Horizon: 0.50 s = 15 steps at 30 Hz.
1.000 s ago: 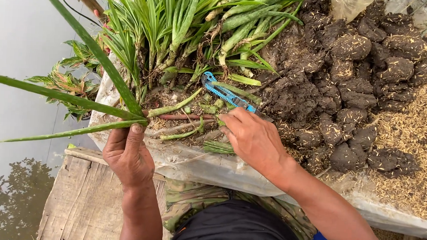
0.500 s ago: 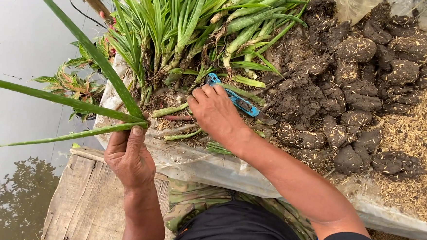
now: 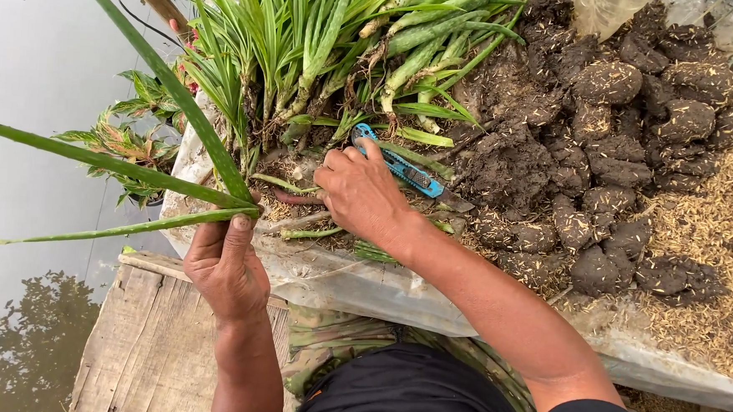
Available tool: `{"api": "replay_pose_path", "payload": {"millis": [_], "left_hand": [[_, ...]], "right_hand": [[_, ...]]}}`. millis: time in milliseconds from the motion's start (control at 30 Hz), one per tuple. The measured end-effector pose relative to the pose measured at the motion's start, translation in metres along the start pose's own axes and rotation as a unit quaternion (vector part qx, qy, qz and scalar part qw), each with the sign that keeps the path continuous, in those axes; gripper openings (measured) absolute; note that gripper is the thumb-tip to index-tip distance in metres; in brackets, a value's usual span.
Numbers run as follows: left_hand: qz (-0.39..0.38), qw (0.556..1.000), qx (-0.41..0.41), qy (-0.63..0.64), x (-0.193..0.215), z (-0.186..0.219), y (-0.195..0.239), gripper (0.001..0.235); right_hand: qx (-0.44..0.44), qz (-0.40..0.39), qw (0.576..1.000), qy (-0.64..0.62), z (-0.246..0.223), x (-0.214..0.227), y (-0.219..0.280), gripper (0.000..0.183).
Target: The person trims the tips of long green plant leaves using a blue utility knife. They then bundle the trimmed leaves together and place them on a pile of soil and rice husks on a wooden platform.
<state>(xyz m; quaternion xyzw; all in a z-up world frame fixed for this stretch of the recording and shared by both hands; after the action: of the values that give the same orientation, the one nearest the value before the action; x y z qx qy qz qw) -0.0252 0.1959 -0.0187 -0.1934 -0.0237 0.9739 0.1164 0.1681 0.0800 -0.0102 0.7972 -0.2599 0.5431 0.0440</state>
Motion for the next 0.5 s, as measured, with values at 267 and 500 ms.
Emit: {"api": "replay_pose_path", "payload": {"millis": [267, 500], "left_hand": [[-0.002, 1.000, -0.020, -0.011, 0.010, -0.001, -0.004, 0.036], [0.002, 1.000, -0.004, 0.008, 0.015, -0.010, -0.006, 0.037]], "right_hand": [[-0.057, 0.021, 0.994, -0.093, 0.012, 0.064, 0.006, 0.021], [-0.210, -0.106, 0.931, -0.279, 0.018, 0.091, 0.033, 0.026]]}}
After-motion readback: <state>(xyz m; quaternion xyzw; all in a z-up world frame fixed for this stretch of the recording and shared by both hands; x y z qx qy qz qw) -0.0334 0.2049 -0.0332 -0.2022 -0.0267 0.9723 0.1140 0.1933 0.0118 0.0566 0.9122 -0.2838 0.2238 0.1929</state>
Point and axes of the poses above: each hand's wrist, its own y-axis away from the middle knuckle, its own x-axis out of the back of the hand, z = x × y, the point moved 10 cm from there along -y, towards the middle knuckle, and after that the axes turned 12 degrees about z, right-handed, at the moved point
